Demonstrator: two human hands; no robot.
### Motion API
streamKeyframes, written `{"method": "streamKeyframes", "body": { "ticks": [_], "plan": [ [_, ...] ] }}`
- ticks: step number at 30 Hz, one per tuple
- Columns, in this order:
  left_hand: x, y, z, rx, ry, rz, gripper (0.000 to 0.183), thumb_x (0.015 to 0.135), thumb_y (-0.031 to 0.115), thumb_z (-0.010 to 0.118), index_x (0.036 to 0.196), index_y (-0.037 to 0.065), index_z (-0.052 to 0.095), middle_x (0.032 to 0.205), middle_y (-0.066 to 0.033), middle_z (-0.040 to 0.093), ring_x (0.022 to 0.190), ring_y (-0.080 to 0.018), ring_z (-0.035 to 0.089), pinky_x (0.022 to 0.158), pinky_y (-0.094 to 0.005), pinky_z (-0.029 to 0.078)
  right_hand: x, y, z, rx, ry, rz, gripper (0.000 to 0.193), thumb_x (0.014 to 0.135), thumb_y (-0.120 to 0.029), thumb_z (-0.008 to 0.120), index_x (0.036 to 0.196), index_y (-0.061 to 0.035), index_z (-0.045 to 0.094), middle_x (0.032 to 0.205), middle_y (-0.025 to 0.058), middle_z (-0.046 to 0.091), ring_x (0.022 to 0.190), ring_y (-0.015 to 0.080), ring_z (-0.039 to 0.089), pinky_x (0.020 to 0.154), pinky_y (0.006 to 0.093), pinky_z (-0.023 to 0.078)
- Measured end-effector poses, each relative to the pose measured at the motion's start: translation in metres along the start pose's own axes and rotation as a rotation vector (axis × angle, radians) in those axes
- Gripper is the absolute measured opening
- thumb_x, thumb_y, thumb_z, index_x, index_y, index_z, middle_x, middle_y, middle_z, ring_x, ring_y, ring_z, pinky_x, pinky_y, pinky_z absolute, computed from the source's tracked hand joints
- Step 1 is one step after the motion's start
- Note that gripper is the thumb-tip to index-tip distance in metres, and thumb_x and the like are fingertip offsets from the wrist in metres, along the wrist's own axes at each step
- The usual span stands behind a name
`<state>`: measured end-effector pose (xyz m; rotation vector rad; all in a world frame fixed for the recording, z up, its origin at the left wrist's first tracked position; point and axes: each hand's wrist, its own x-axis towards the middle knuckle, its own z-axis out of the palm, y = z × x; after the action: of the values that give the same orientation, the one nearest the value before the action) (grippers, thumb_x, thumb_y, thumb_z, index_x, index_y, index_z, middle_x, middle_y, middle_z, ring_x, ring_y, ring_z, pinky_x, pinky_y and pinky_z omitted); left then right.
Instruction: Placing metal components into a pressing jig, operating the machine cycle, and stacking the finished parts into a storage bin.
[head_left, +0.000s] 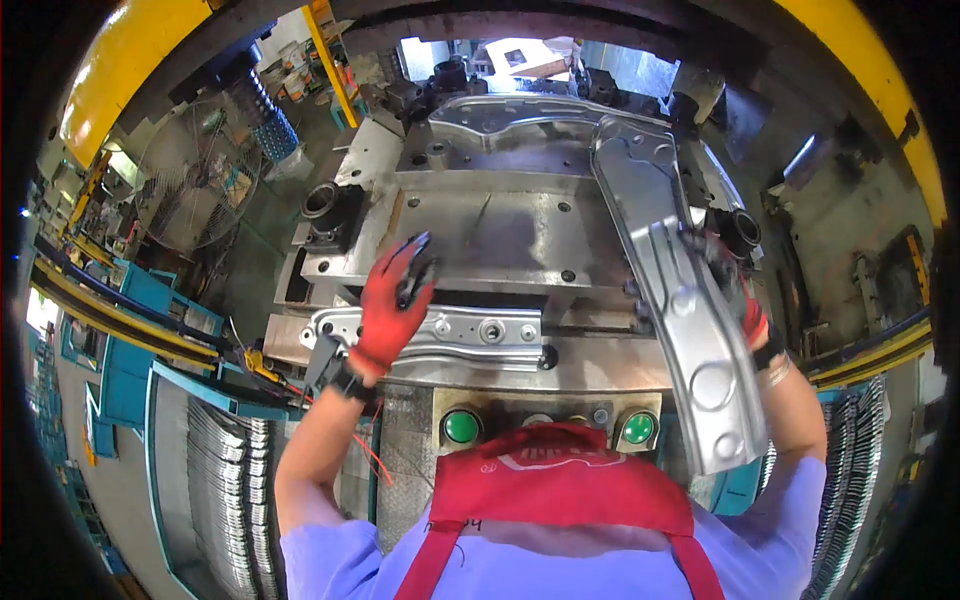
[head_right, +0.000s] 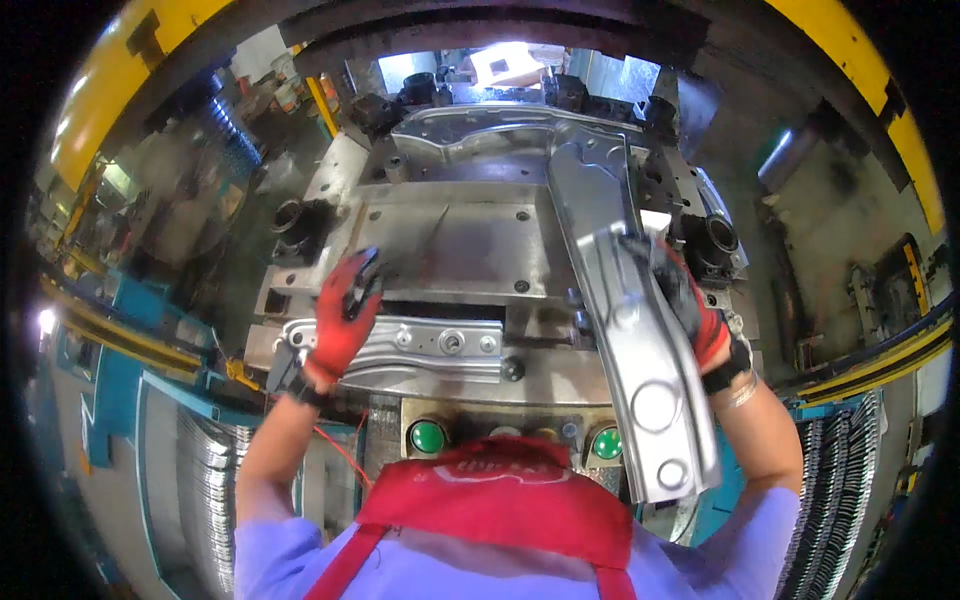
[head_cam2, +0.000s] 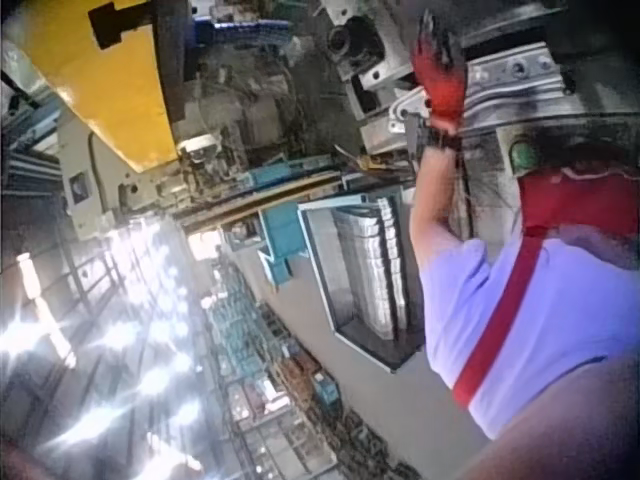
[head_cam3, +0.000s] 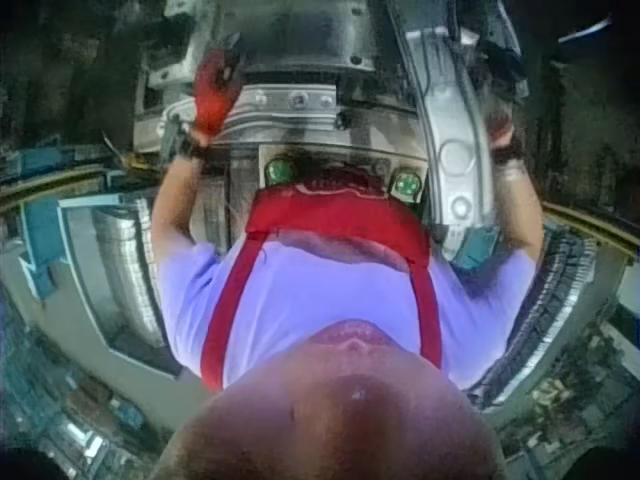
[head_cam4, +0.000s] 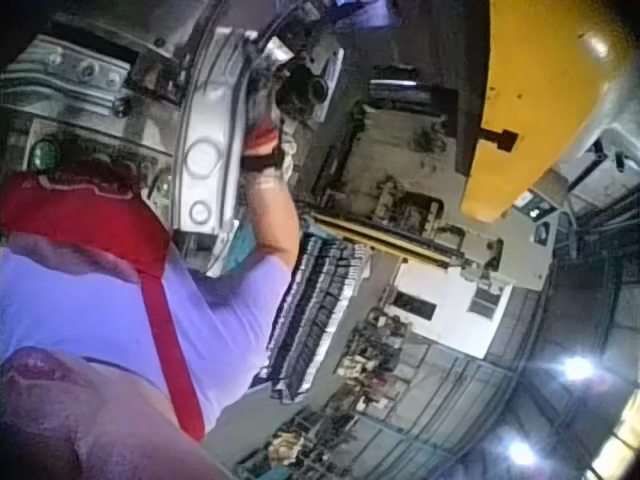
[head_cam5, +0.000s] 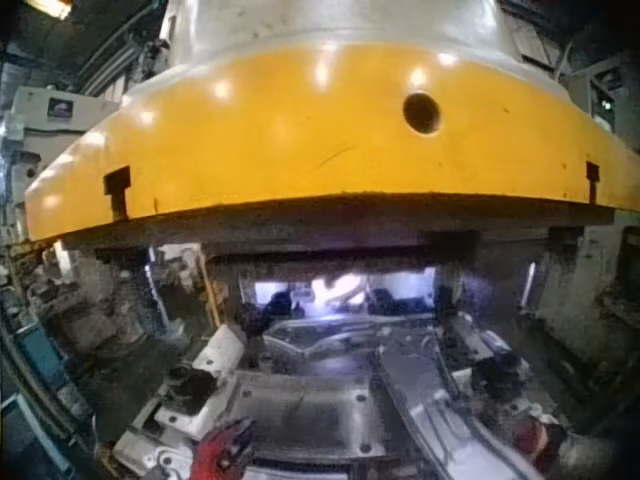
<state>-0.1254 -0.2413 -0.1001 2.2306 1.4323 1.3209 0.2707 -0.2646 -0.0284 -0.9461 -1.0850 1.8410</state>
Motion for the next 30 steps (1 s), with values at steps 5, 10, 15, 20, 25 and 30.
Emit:
{"method": "streamKeyframes", "body": {
  "ticks": [5,10,15,20,25,30],
  "plan": [
    [0.118,-0.011,0.037,0.13,-0.07,0.24,0.048,0.076,0.016,0.06,0.122,0.01,0.047,0.123,-0.0156,0.047,0.117,-0.0328,0.041,0.098,-0.0394,0.032,0.061,-0.008,0.004,-0.122,0.163,-0.193,0.039,0.085,-0.019,0.055,0.119,-0.0023,0.046,0.098,0.0095,0.059,0.084,0.0176,0.06,0.077,0.0316,0.05],
    [0.21,-0.029,0.105,0.385,-0.201,0.297,0.063,0.074,0.04,0.058,0.129,0.013,0.04,0.133,-0.02,0.035,0.126,-0.0374,0.028,0.104,-0.0451,0.02,0.09,0.01,0.007,-0.079,0.198,-0.239,0.036,0.086,-0.019,0.053,0.117,-0.0019,0.048,0.096,0.0085,0.059,0.084,0.0169,0.06,0.077,0.0309,0.05],
    [0.281,-0.006,0.159,0.481,-0.361,0.267,0.083,0.062,0.053,0.063,0.131,0.014,0.037,0.138,-0.0212,0.027,0.13,-0.0392,0.019,0.107,-0.0465,0.012,0.082,0.025,0.013,-0.062,0.287,-0.26,0.033,0.087,-0.02,0.052,0.114,-0.0016,0.049,0.095,0.0074,0.059,0.083,0.0163,0.059,0.076,0.0303,0.05],
    [0.314,-0.015,0.163,0.592,-0.373,0.35,0.086,0.051,0.056,0.066,0.122,0.013,0.047,0.117,-0.0206,0.048,0.111,-0.0372,0.044,0.097,-0.052,0.024,0.082,0.053,0.011,0.031,0.235,-0.215,0.031,0.088,-0.02,0.05,0.112,-0.0012,0.051,0.093,0.0064,0.059,0.083,0.0156,0.059,0.076,0.0296,0.05],
    [0.273,0.004,0.112,0.513,-0.056,0.499,0.078,0.056,0.04,0.071,0.124,0.013,0.045,0.114,-0.0164,0.049,0.11,-0.036,0.043,0.102,-0.0531,0.019,0.004,0.07,-0.011,0.093,0.117,-0.136,0.028,0.085,-0.013,0.052,0.11,0.0002,0.053,0.1,0.007,0.06,0.091,0.0153,0.057,0.082,0.0273,0.047],
    [0.186,-0.017,0.034,0.467,0.003,0.511,0.082,0.053,0.039,0.074,0.125,0.014,0.044,0.114,-0.0145,0.047,0.108,-0.0322,0.042,0.1,-0.0507,0.023,-0.058,0.067,0.008,-0.05,0.161,-0.018,0.043,0.079,-0.005,0.057,0.119,0.0029,0.046,0.11,0.0108,0.056,0.099,0.0187,0.055,0.086,0.0314,0.045]
  ]
}}
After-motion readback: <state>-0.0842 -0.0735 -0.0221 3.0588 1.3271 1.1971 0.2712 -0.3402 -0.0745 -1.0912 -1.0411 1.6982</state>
